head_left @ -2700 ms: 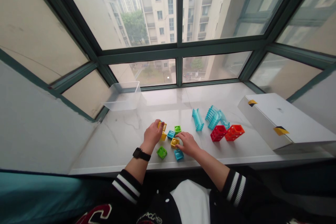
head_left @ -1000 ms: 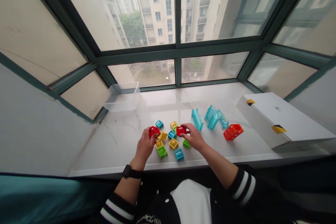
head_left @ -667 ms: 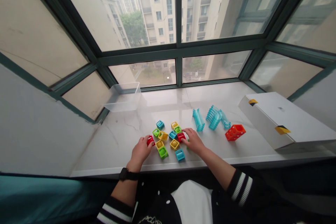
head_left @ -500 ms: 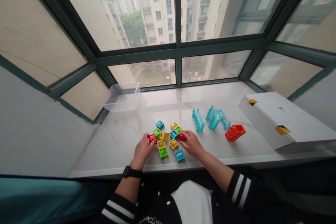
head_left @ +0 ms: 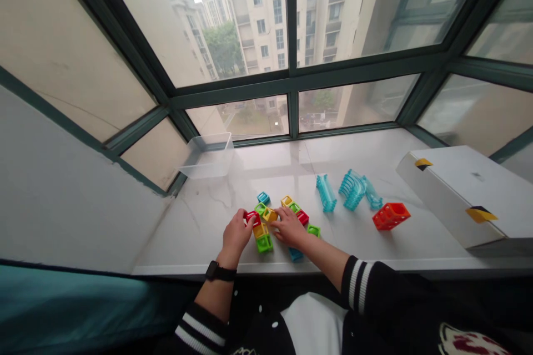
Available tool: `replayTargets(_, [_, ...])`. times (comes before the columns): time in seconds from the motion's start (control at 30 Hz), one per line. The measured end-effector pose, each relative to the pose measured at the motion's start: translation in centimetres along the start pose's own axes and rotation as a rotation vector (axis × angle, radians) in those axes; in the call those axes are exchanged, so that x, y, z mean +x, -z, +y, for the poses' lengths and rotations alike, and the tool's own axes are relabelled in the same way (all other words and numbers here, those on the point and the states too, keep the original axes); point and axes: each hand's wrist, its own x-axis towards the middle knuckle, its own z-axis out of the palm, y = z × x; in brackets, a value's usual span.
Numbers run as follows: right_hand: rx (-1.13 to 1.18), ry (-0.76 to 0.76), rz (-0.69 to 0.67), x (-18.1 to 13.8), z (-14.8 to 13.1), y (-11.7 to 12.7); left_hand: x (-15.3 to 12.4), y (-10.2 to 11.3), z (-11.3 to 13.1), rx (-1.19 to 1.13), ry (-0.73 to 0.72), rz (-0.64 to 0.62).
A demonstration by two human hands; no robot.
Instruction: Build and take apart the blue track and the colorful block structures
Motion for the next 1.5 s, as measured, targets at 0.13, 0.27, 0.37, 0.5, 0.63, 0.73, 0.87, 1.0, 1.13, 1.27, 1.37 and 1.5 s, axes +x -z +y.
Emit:
replayTargets(0.13, [0.001, -0.004, -0.009, -0.3, 0.2, -0.6, 0.2, -0.8, 0.6, 0.017, -0.029, -0.016])
replayTargets(0.27, [0.019, 0.003, 0.027, -0.3, 0.5, -1.1, 0.5, -1.9, 1.7, 0.059, -0.115, -0.031])
replayTargets(0.37, [0.044, -0.006, 0.08, -0.4, 1.0, -1.5, 0.5, -2.4, 2.2, 0.135, -0.181, -0.048])
replayTargets(0.5, [0.088, -0.028, 0.149, -0.4, 1.1, -1.9, 0.3, -2.9, 2.3, 0.237, -0.265, -0.074])
replayTargets(0.63, [0.15, -0.042, 0.207, -0.3, 0.8, -1.4, 0.2, -2.9, 2.0, 0.252, -0.335, -0.07])
replayTargets(0.73, [0.191, -0.04, 0.271, -0.8, 1.1, 0.1, 0.2, -2.4, 1.0, 0.174, -0.36, -0.004])
replayTargets(0.87, [0.227, -0.078, 0.404, -2.8, 2.6, 2.9, -0.2, -1.4, -0.3, 0.009, -0.382, 0.181])
replayTargets(1.0, [0.216, -0.104, 0.487, -6.3, 4.0, 5.5, -0.9, -1.3, 0.8, -0.101, -0.467, 0.226])
replayTargets(1.13, [0.151, -0.08, 0.541, -10.3, 4.9, 8.1, -1.3, -3.1, 3.7, -0.133, -0.616, 0.176])
replayTargets(1.27, [-0.057, -0.16, 0.71, -14.4, 7.9, 11.6, -1.2, -6.1, 5.1, 0.02, -0.704, 0.065])
replayTargets(1.37, [-0.309, -0.374, 0.815, -17.5, 11.6, 14.0, -1.0, -7.2, 4.4, 0.067, -0.693, 0.092])
replayTargets(1.5, [-0.419, -0.722, 0.662, -20.7, 16.0, 15.7, -1.3, -6.4, 2.1, 0.008, -0.572, 0.196])
